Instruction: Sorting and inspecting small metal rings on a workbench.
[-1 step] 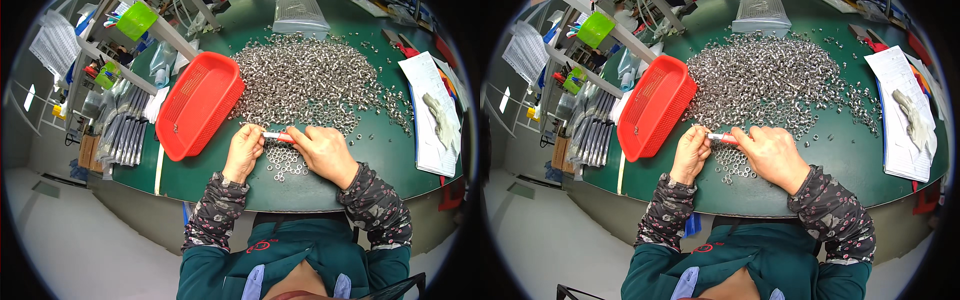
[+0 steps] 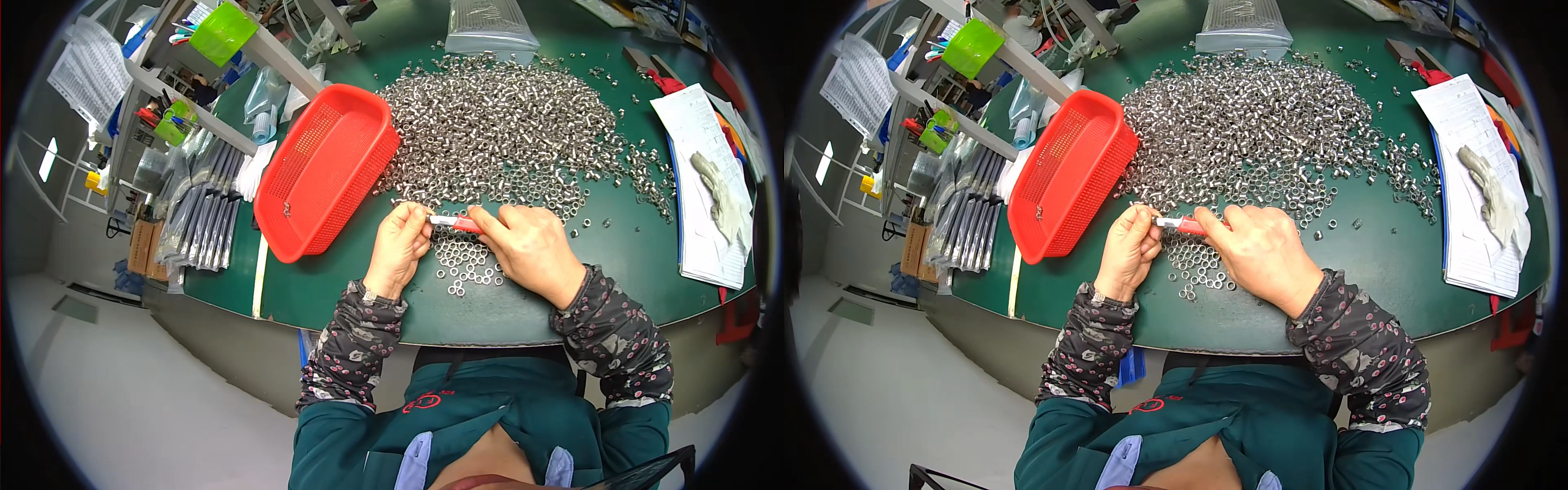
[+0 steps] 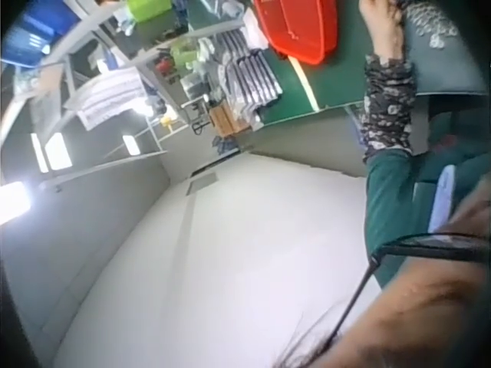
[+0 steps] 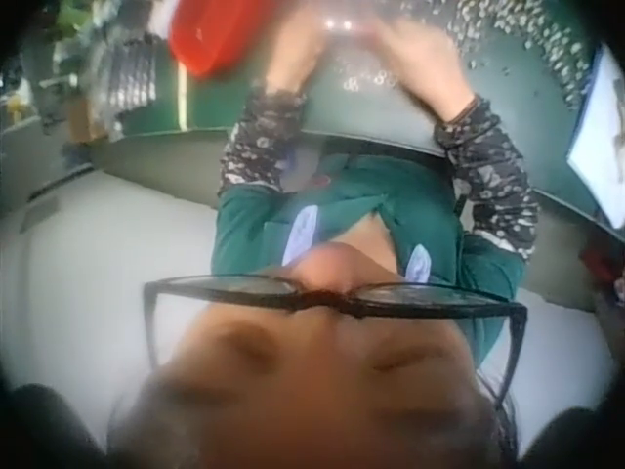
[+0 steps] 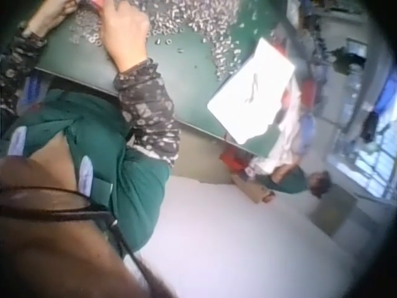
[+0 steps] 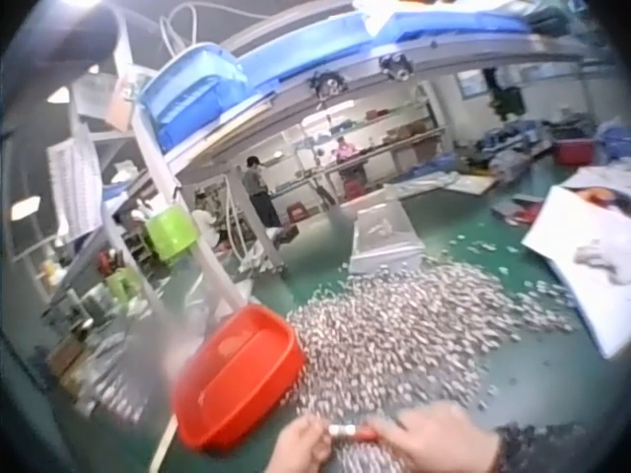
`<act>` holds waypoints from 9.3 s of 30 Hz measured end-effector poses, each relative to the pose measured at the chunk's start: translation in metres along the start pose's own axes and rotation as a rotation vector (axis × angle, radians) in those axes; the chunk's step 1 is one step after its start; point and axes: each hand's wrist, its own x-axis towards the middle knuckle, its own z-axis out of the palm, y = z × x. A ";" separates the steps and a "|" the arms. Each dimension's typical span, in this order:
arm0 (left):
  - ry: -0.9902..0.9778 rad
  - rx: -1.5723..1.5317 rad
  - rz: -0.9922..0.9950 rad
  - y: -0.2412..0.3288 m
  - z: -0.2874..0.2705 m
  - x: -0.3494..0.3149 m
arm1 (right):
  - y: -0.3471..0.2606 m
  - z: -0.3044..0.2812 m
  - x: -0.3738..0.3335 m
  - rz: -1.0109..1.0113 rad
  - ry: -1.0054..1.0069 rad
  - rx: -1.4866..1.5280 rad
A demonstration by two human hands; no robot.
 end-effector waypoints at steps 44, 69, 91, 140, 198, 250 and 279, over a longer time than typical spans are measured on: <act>-0.185 0.177 -0.318 0.017 -0.005 0.006 | 0.005 -0.015 0.013 -0.243 0.120 -0.275; -0.216 -0.093 0.017 0.007 -0.009 0.004 | -0.001 -0.004 0.001 0.261 -0.168 0.342; -0.188 -0.097 0.004 0.000 -0.014 0.002 | -0.002 -0.001 0.000 0.137 -0.092 0.145; -0.048 -0.323 -0.161 0.008 -0.013 0.006 | 0.007 -0.003 0.001 0.237 0.005 0.150; 0.902 0.363 0.485 0.138 -0.140 -0.093 | 0.010 -0.007 0.007 0.198 -0.021 0.177; 0.799 0.248 0.540 0.068 -0.095 0.003 | 0.040 -0.002 0.001 0.762 -0.098 0.601; 0.349 1.119 0.659 0.055 -0.014 -0.045 | 0.029 -0.017 0.008 0.662 0.021 0.430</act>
